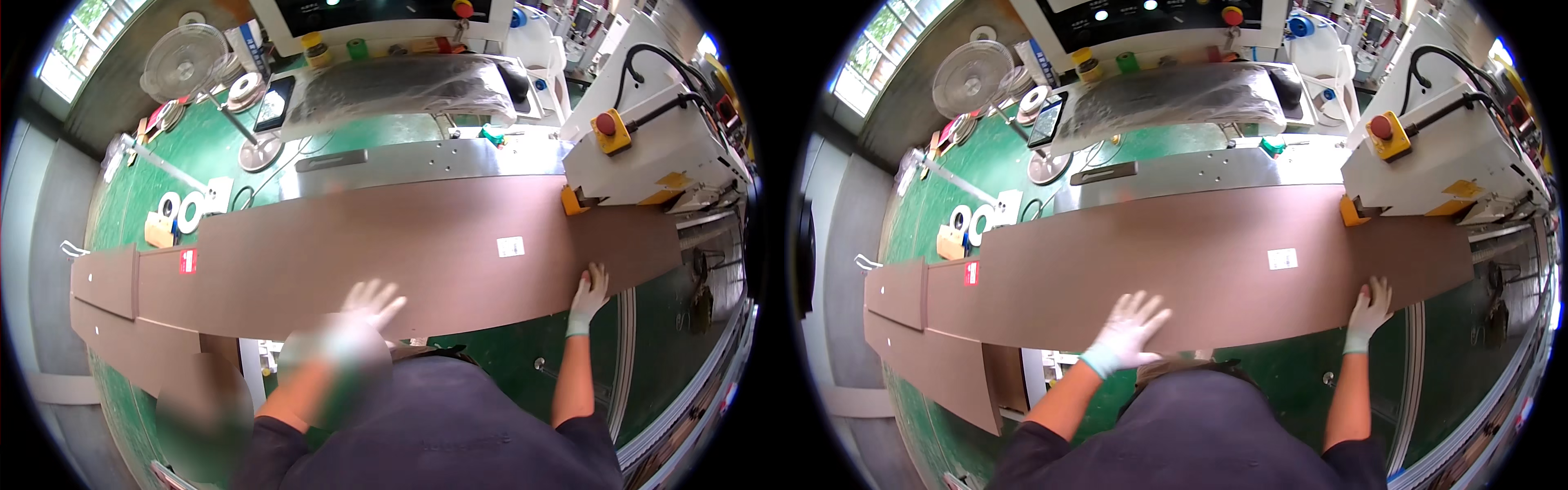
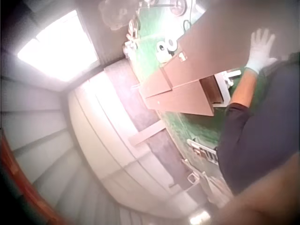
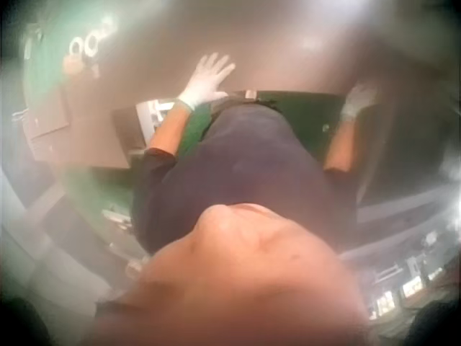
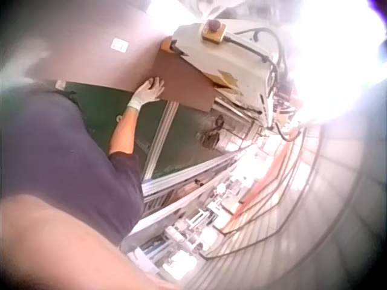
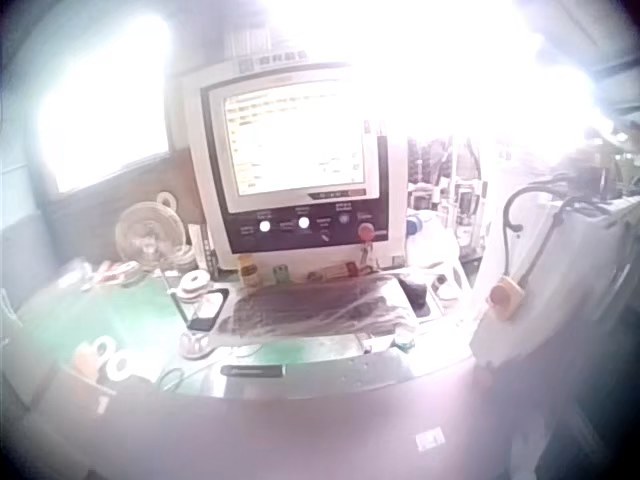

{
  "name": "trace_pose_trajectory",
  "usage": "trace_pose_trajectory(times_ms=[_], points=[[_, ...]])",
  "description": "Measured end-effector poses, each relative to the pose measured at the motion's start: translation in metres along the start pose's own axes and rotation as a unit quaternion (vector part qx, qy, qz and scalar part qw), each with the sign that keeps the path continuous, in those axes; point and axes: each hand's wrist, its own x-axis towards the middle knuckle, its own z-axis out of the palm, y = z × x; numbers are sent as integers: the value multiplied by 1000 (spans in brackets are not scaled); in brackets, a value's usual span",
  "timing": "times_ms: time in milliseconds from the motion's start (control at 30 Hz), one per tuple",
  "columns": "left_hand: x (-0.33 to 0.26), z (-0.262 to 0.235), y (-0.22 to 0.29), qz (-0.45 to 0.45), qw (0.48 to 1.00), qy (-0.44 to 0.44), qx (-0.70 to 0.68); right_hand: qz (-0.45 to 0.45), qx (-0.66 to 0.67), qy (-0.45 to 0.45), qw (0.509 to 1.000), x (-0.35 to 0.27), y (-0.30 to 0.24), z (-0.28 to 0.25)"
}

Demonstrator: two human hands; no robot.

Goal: The person picks up large brown boards one at a time and feeds them through a woodworking edge-banding machine.

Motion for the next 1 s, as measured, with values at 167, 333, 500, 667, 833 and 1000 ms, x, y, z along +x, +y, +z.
trace_pose_trajectory(times_ms=[167,333,500,667,833,1000], points=[[-92,-45,-69,-221,970,-86,60,-33,-27,-8,999,-101,-112,4],[-78,-42,-52,-233,962,-94,112,-21,-51,6,998,-74,-94,-6],[-49,-24,-24,-179,982,-6,62,-28,-56,23,998,-33,-41,-7],[-13,-19,-14,-68,998,19,-1,-25,-78,35,996,8,14,-4],[-34,-32,-124,-209,977,13,39,3,-134,-28,991,-43,-57,4],[24,-19,-130,-235,965,116,31,-7,-63,-57,996,-99,-146,-11]])
